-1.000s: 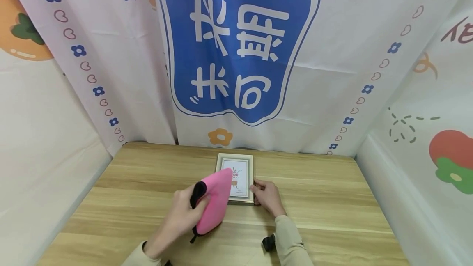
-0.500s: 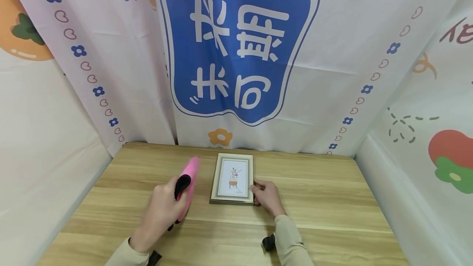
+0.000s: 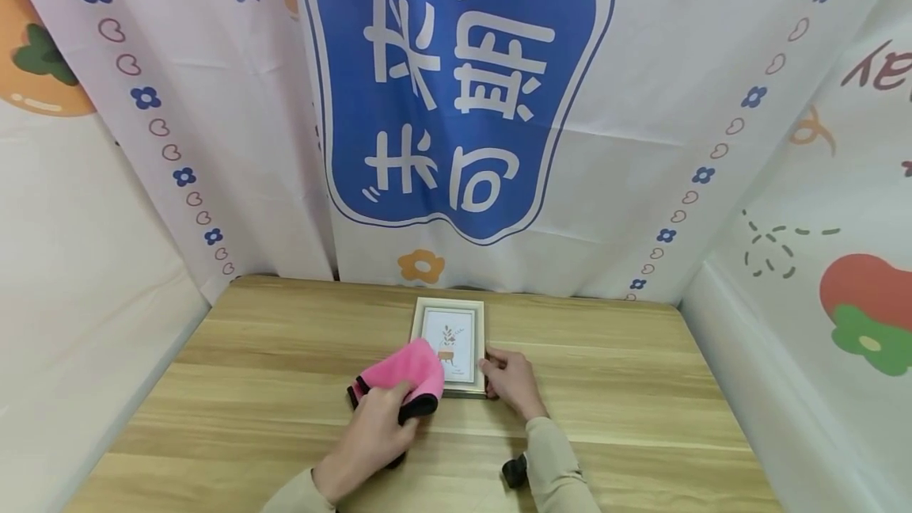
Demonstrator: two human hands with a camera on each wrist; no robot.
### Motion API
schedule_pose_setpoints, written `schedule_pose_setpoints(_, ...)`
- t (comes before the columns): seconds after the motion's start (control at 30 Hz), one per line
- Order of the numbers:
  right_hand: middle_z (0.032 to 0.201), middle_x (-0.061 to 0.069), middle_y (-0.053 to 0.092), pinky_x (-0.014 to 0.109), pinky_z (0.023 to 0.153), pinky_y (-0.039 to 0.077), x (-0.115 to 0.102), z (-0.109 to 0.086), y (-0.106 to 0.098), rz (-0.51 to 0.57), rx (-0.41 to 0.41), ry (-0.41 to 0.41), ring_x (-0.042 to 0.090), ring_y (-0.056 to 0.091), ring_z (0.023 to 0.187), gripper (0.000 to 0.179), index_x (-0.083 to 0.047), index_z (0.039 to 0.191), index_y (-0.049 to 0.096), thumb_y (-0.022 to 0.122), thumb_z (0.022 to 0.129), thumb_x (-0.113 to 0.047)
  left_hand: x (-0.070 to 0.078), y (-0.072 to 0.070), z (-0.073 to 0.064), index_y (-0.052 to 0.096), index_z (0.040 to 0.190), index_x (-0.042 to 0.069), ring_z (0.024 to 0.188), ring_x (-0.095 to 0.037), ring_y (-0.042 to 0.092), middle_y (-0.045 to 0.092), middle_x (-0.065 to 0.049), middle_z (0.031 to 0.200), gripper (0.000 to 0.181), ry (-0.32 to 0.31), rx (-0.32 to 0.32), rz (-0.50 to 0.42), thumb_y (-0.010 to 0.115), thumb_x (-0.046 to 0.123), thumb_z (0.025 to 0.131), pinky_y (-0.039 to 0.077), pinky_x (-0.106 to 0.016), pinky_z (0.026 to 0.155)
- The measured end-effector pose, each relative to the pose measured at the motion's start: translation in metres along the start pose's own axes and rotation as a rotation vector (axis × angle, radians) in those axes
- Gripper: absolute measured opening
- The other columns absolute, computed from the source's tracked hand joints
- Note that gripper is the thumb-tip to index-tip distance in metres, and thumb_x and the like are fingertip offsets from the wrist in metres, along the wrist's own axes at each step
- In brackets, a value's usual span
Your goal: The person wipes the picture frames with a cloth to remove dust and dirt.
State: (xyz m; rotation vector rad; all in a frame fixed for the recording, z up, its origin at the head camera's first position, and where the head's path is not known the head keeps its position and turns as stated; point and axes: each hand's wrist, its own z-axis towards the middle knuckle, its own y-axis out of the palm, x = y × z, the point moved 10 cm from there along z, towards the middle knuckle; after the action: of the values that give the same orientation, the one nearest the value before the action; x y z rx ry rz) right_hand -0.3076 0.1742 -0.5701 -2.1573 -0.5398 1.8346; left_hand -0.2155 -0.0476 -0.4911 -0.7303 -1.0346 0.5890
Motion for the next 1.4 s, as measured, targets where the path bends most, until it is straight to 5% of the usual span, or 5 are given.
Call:
schedule_pose_setpoints(0.3, 0.071, 0.007, 0.065, 0.032, 0.058, 0.058, -0.007, -0.002, 0.000, -0.043, 0.000, -0.035, 0.015, 0.061, 0.058, 0.044, -0.002, 0.146, 0.063, 0.067, 0.105, -0.017, 0.018, 0.018, 0.004, 0.063, 0.086, 0.009, 0.057, -0.016, 0.063, 0.060, 0.000, 0.064, 0.024, 0.077, -0.018, 0.038, 0.075, -0.006, 0.072, 0.049, -0.029, 0.050)
schedule_pose_setpoints(0.53, 0.066, 0.005, 0.063, 0.033, 0.056, 0.058, -0.007, 0.001, 0.002, -0.042, -0.008, -0.056, 0.014, 0.060, 0.055, 0.042, -0.001, 0.144, 0.064, 0.068, 0.104, -0.015, 0.029, 0.049, 0.004, 0.058, 0.088, 0.009, 0.049, -0.024, 0.060, 0.053, -0.001, 0.059, 0.026, 0.149, 0.007, 0.187, 0.074, -0.002, 0.070, 0.045, -0.039, 0.042)
schedule_pose_setpoints(0.73, 0.075, 0.006, 0.069, 0.032, 0.057, 0.057, -0.008, 0.005, 0.001, -0.073, -0.005, -0.069, 0.015, 0.062, 0.057, 0.043, 0.000, 0.144, 0.064, 0.068, 0.104, -0.015, 0.047, 0.051, 0.009, 0.059, 0.086, 0.008, 0.050, -0.024, 0.060, 0.053, -0.002, 0.060, 0.023, 0.202, 0.037, 0.217, 0.073, -0.004, 0.073, 0.043, -0.035, 0.042)
schedule_pose_setpoints(1.0, 0.119, 0.013, 0.078, 0.051, 0.103, 0.054, -0.014, 0.015, -0.007, -0.222, 0.058, -0.102, 0.028, 0.068, 0.115, 0.039, -0.006, 0.137, 0.072, 0.069, 0.102, -0.023, 0.053, 0.064, 0.017, 0.054, 0.083, 0.011, 0.048, -0.023, 0.058, 0.053, -0.001, 0.058, 0.023, 0.264, 0.083, 0.285, 0.072, -0.002, 0.076, 0.042, -0.036, 0.041)
schedule_pose_setpoints(1.4, 0.133, 0.021, 0.073, 0.057, 0.114, 0.047, -0.012, 0.027, -0.012, -0.188, 0.038, -0.072, 0.042, 0.061, 0.135, 0.039, -0.005, 0.139, 0.070, 0.066, 0.103, -0.021, 0.064, 0.066, 0.036, 0.060, 0.091, 0.011, 0.057, -0.023, 0.066, 0.062, -0.001, 0.067, 0.020, 0.231, -0.092, 0.327, 0.072, -0.004, 0.085, 0.048, -0.031, 0.047)
